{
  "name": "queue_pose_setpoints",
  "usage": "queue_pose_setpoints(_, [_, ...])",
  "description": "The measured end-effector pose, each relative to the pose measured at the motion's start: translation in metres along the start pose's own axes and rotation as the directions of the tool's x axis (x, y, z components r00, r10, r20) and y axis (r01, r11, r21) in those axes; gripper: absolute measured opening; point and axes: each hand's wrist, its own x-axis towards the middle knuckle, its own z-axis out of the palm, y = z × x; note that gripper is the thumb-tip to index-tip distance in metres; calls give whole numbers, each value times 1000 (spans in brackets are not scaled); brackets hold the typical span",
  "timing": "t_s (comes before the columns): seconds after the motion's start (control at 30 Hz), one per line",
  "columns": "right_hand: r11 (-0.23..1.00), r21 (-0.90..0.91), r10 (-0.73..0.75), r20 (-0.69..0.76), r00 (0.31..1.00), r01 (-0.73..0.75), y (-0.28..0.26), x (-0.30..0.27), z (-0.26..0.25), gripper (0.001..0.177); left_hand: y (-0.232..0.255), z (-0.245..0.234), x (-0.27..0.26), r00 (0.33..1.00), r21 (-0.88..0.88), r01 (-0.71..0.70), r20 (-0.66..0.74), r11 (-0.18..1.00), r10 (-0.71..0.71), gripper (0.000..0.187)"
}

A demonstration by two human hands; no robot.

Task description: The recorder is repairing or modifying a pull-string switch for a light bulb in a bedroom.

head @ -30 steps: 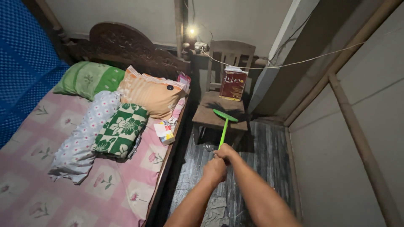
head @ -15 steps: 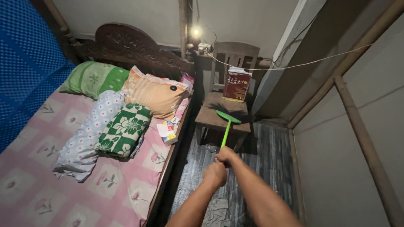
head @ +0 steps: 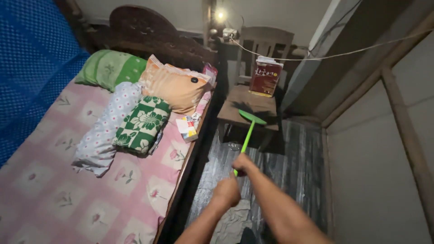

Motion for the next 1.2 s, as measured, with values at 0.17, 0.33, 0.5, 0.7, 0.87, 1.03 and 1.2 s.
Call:
queue_pose_setpoints(0.17, [999, 18, -29, -8, 1000, 29, -53, -78, -28, 41, -6, 21, -4, 998, -87, 25, -48, 996, -29, 73])
queue_pose_setpoints(0.33, [996, -68, -56, -54, 997, 52, -62, -105, -33, 57, 0, 15, -16, 998, -100, 47, -46, 994, -52, 81])
queue_pose_setpoints(0.5, [993, -105, 40, -155, 987, -57, -16, -95, -37, 44, 30, 13, -19, 1000, -122, 5, -11, 993, -7, 74])
queue_pose_setpoints(0.7, [989, -93, 94, -207, 974, -115, 20, -112, -61, 57, 42, 58, -9, 996, -157, -88, -21, 984, 86, 71])
queue_pose_setpoints(0.87, [985, -150, 51, -196, 979, -81, -9, -107, -37, 63, -3, 84, 9, 991, -128, -94, -105, 987, 81, 66])
queue_pose_setpoints(1.03, [990, -141, -35, -106, 994, 20, -68, -131, -21, 68, -4, 36, -23, 995, -142, 92, -35, 985, -98, 83])
queue_pose_setpoints(1.2, [984, -174, -48, -107, 993, 28, -74, -135, -18, 66, 0, 19, -32, 995, -131, 103, 24, 986, -100, 87])
